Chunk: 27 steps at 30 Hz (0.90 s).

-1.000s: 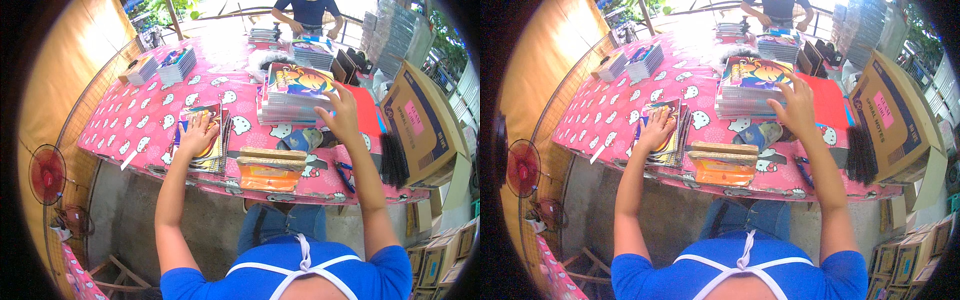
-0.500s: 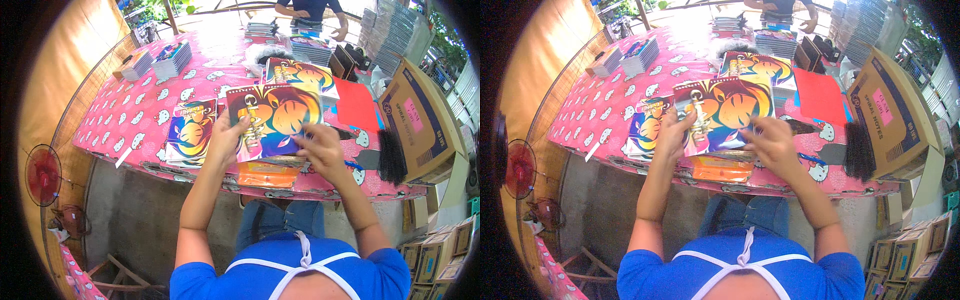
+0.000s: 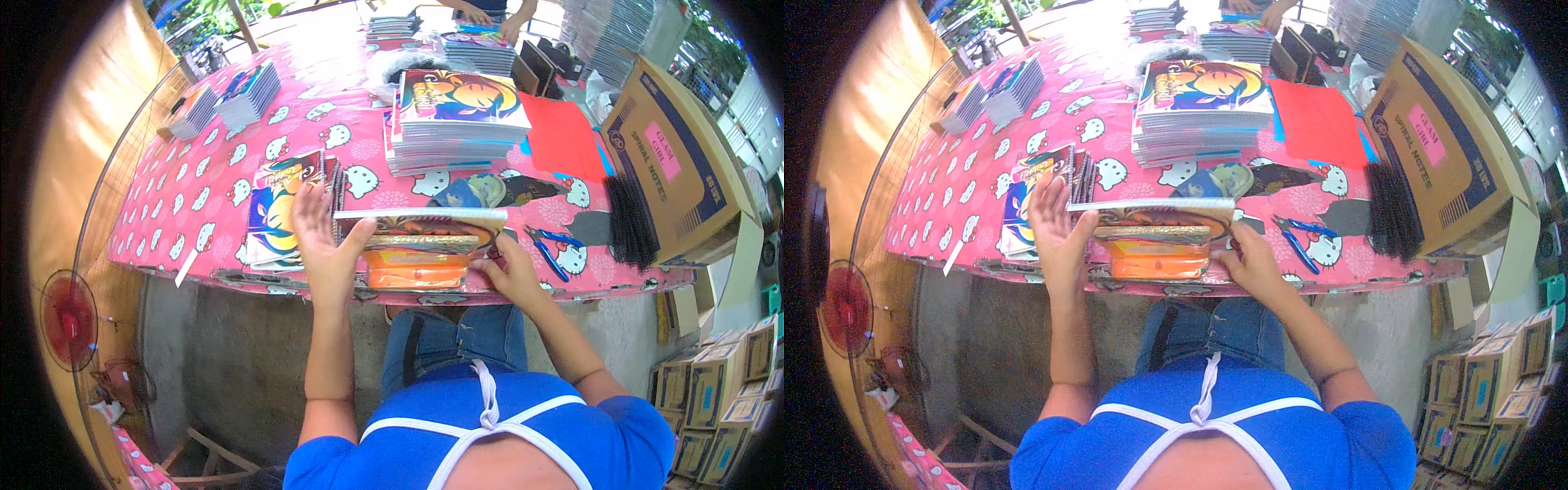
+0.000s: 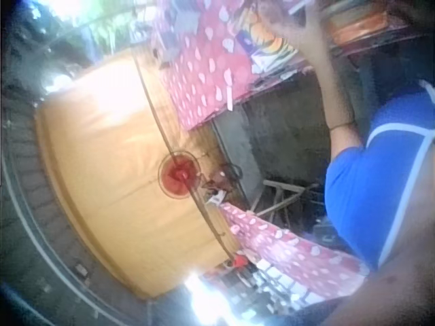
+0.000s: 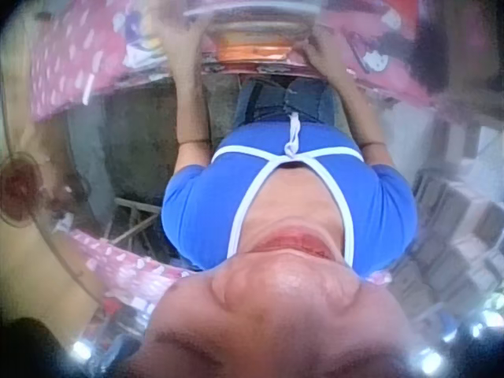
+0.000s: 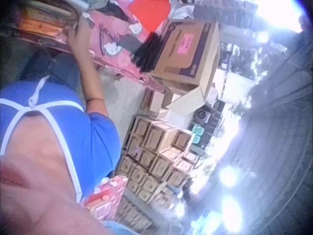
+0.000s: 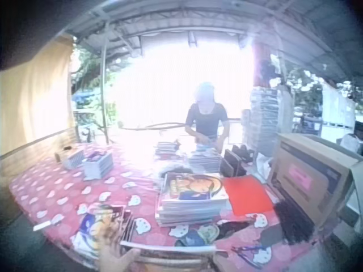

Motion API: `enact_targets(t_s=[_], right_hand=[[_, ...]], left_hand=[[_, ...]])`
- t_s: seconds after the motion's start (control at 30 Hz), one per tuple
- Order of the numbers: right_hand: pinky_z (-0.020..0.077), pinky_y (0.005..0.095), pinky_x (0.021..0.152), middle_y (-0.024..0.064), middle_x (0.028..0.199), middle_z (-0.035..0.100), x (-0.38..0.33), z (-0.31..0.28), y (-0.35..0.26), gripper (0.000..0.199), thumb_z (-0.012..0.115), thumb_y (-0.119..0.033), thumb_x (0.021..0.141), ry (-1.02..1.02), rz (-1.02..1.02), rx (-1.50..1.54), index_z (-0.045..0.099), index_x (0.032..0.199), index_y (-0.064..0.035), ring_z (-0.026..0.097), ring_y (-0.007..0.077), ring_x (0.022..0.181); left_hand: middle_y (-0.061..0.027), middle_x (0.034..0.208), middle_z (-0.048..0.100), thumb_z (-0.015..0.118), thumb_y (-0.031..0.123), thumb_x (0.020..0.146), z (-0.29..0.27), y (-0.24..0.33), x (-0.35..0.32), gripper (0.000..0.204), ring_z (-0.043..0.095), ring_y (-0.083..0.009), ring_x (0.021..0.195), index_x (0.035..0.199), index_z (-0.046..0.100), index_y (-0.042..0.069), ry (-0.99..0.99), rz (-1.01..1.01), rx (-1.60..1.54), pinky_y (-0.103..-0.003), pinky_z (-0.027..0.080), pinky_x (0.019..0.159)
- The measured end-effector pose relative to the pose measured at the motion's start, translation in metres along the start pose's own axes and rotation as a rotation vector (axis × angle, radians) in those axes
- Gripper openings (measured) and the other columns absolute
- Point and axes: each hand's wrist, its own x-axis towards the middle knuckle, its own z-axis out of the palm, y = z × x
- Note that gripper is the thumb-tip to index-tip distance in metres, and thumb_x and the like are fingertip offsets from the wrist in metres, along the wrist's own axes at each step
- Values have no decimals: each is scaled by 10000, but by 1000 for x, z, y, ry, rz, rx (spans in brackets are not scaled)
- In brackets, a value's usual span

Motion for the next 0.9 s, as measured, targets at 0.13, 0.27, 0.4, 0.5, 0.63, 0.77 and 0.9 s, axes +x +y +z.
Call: enact_targets(t_s=[0.13,0.27,0.4,0.5,0.63,0.77,0.9], right_hand=[[471,342,862,175,1267,539,-17,18,-29,818,730,-228,773,258,-181,177,286,1429,-22,573,250,1076],[354,344,1039,202,1344,495,-3,-46,-22,696,739,-261,789,-111,149,202,432,1348,18,443,255,1282],[490,449,813,190,954,642,46,-171,121,354,704,-252,763,489,215,-774,638,1024,-22,609,347,933],[510,463,828,215,1012,648,55,-201,143,223,619,-185,814,340,655,-914,666,961,-25,622,378,985],[528,463,792,231,995,658,72,-209,150,201,542,-137,838,185,621,-1045,676,917,-12,642,389,953],[517,468,793,243,959,654,78,-212,130,199,544,-85,812,249,515,-1003,666,927,23,638,400,927],[484,427,794,224,920,625,66,-199,112,232,590,-89,799,366,176,-783,652,994,22,609,368,898]], left_hand=[[-142,1362,397,775,5,698,4,-24,-37,869,384,-237,1271,1408,274,-19,-156,-49,192,-356,297,1078],[-158,1441,317,789,69,702,0,-32,-21,924,309,-256,1337,1434,231,-23,-101,-111,68,-372,234,1110],[-178,1508,185,779,132,719,24,-6,-26,920,172,-286,1406,1442,226,2,3,311,377,-422,127,1138],[-193,1504,192,779,131,720,37,8,-29,902,164,-329,1405,1439,247,13,-114,524,513,-437,130,1135],[-245,1498,180,728,330,779,66,21,-35,763,143,-375,1406,1404,375,71,-276,651,791,-614,53,1073],[-214,1476,264,611,449,845,81,14,-34,675,211,-343,1390,1382,418,88,-420,710,1113,-665,23,1037],[-122,1261,541,604,387,850,84,3,-26,588,474,-284,1201,1337,470,86,-608,603,1023,-576,138,1053]])
